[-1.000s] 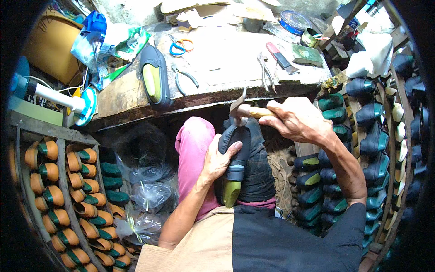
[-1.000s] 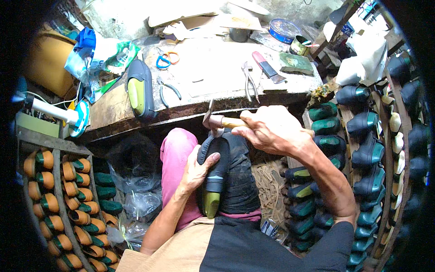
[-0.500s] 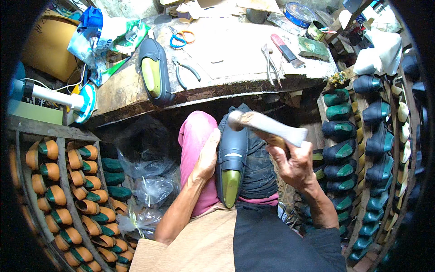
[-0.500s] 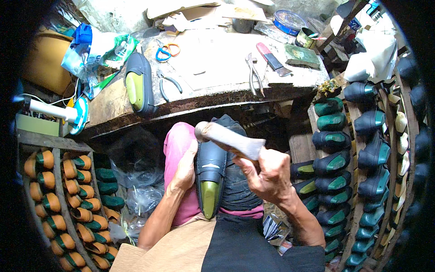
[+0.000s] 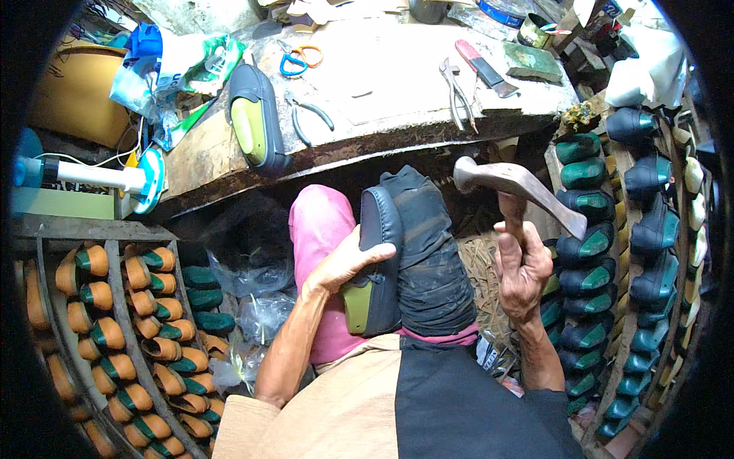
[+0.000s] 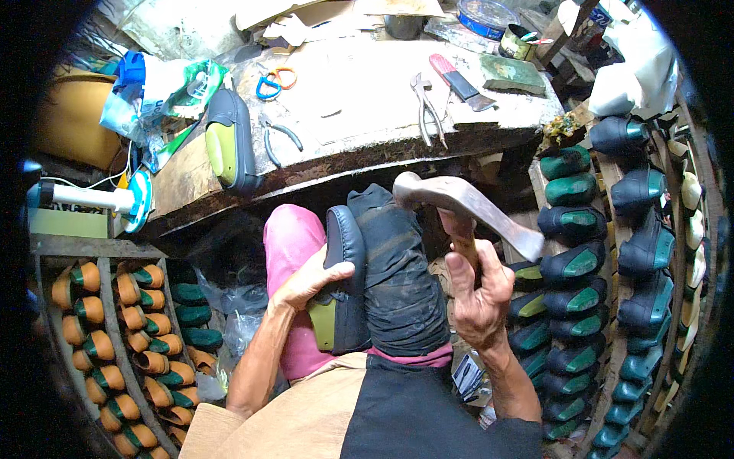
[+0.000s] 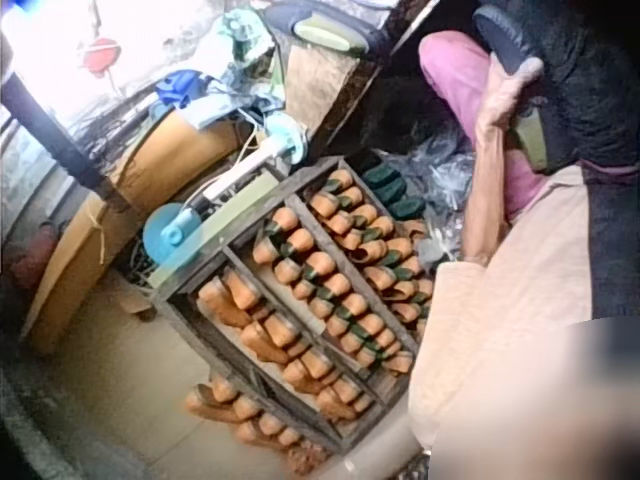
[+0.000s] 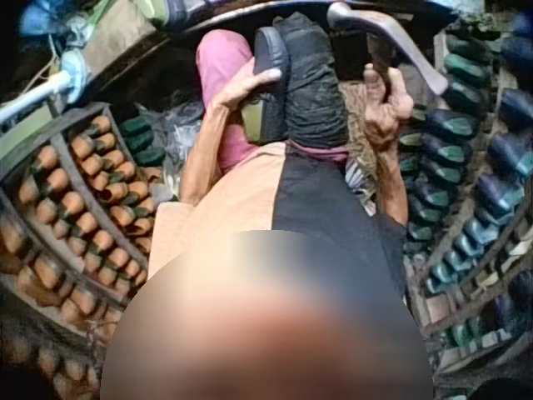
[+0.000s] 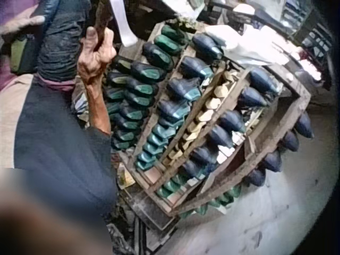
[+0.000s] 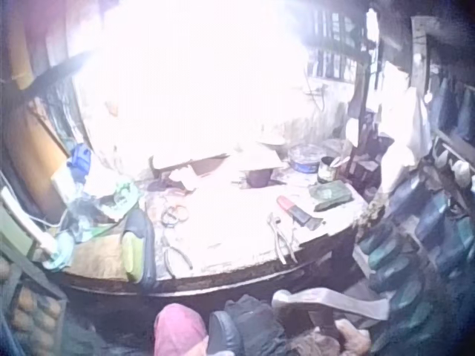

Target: The person is repairing a black slip-on shoe by repeatedly hammering the sole and using a curved metal tool to press and shape the shoe's edge. The person holds the shoe with one hand and uses a hammer and a curved tool with the other hand to work on the sole and upper parts.

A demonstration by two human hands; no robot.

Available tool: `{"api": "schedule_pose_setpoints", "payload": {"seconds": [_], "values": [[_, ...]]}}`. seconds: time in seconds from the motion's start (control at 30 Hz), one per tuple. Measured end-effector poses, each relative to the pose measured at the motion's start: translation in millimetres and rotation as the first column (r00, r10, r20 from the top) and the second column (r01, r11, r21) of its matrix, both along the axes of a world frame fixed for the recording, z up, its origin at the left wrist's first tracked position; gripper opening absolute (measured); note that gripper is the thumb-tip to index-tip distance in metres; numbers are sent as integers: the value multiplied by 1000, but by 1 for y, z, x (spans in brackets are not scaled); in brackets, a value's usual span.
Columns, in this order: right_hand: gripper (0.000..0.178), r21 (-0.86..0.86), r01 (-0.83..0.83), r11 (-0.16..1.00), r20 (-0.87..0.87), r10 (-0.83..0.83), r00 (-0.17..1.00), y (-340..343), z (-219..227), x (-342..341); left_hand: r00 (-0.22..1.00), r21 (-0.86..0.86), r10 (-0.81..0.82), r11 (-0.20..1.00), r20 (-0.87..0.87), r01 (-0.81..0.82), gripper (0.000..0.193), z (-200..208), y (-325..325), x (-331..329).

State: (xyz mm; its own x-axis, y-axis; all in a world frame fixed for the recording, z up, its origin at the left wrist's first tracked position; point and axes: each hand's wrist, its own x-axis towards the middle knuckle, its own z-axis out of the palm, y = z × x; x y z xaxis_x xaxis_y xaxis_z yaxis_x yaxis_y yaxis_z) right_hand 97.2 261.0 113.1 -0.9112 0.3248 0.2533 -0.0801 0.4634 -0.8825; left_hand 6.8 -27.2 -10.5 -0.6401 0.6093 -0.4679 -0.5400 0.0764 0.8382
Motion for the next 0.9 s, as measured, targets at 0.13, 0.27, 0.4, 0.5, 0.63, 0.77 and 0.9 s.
{"api": "schedule_pose_setpoints", "payload": {"seconds": [0.13,0.27,0.4,0.5,0.63,0.77,0.9], "values": [[20,287,-191,939,-97,227,969,-15,-24,-11,992,-3,-64,998,108,65,104,-1,5,-3],[24,503,-349,791,220,273,936,-11,-51,-7,996,86,-52,995,66,47,94,2,9,-2],[23,288,-160,944,-245,234,941,-14,-66,11,988,43,-88,996,127,83,90,-2,5,1],[27,575,-252,779,114,228,967,-18,-84,12,996,7,-58,998,68,58,85,0,8,0],[27,215,-103,971,142,74,987,-7,-113,24,997,-71,8,997,-83,-14,92,40,17,1],[34,57,8,998,270,-23,963,16,-133,45,744,-359,-203,932,-636,-53,128,94,24,-2],[45,-125,160,979,424,-93,901,28,-131,50,388,-657,-544,703,-744,-273,124,104,33,2]]}}
